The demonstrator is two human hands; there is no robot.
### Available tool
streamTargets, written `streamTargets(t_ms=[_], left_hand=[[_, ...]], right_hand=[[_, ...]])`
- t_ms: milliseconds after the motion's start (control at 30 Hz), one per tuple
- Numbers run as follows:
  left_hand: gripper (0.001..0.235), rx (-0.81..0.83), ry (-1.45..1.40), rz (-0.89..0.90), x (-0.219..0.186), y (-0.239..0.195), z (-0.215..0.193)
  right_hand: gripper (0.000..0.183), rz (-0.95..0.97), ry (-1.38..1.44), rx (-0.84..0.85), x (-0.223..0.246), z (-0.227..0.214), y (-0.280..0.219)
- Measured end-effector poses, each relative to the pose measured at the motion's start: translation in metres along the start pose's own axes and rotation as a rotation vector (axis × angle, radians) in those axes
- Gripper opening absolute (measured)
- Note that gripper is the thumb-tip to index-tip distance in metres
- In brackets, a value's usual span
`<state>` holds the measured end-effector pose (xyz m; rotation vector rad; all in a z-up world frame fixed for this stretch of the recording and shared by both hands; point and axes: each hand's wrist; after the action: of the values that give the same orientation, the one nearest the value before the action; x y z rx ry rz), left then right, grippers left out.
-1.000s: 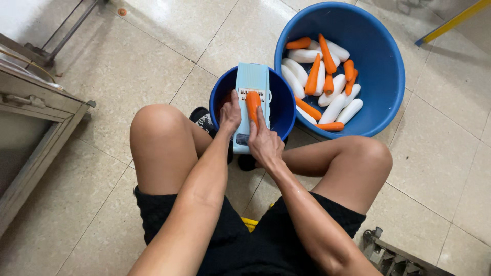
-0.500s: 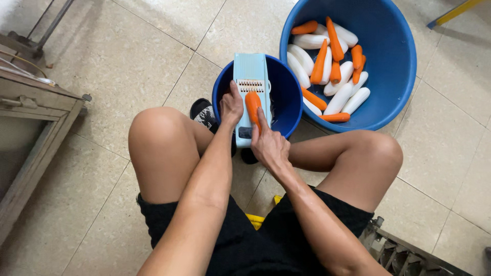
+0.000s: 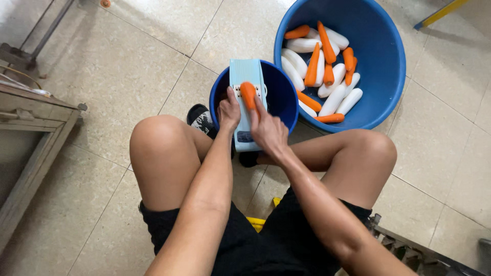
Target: The person grates carrots into a blue bucket using a handheld grater. Then, the person stands at a food preparation counter and assembles sandwiches by spreading sauces, adding sliced meats, and placing shredded vegetables into baguette rolls.
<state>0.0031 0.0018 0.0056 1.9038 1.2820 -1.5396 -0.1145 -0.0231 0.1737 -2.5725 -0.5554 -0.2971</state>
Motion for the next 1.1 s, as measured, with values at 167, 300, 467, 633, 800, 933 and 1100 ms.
streamTargets(t_ms=[167, 300, 467, 633, 800, 933, 1100], left_hand=[[0.091, 0.048, -0.086, -0.028, -0.001, -0.004, -0.001], [0.096, 0.099, 0.014, -0.085, 0.011, 0.01, 0.003], [0.094, 0.06, 0.019, -0.046, 0.012, 0.002, 0.005], [0.088, 0.046, -0.051, -0.054, -0.002, -0.001, 0.0], [0.089, 0.043, -0.108, 0.014, -0.005, -0.003, -0.005], [0.094, 0.086, 0.037, -0.056, 0.006, 0.008, 0.001], [0.097, 0.088, 0.068, -0.083, 0.011, 0.005, 0.004]], right_hand=[[0.062, 0.066, -0.117, 0.059, -0.015, 0.007, -0.044], [0.059, 0.003, -0.102, -0.098, 0.02, 0.022, 0.057], [0.052, -0.13, -0.035, -0.203, 0.055, -0.002, 0.135], [0.055, 0.001, -0.032, -0.057, 0.005, -0.004, 0.011], [0.057, 0.01, -0.068, 0.021, -0.017, 0.007, -0.041], [0.057, -0.037, -0.086, -0.117, 0.015, 0.024, 0.047], [0.054, -0.058, 0.001, -0.127, 0.06, -0.001, 0.116]])
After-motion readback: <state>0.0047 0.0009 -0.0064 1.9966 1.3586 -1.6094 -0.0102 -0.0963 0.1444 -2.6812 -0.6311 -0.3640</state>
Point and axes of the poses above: each hand's wrist, its own y-axis towards the middle knuckle, its own z-axis out of the palm, x = y × z, and after that the axes turned 11 degrees about z, right-handed
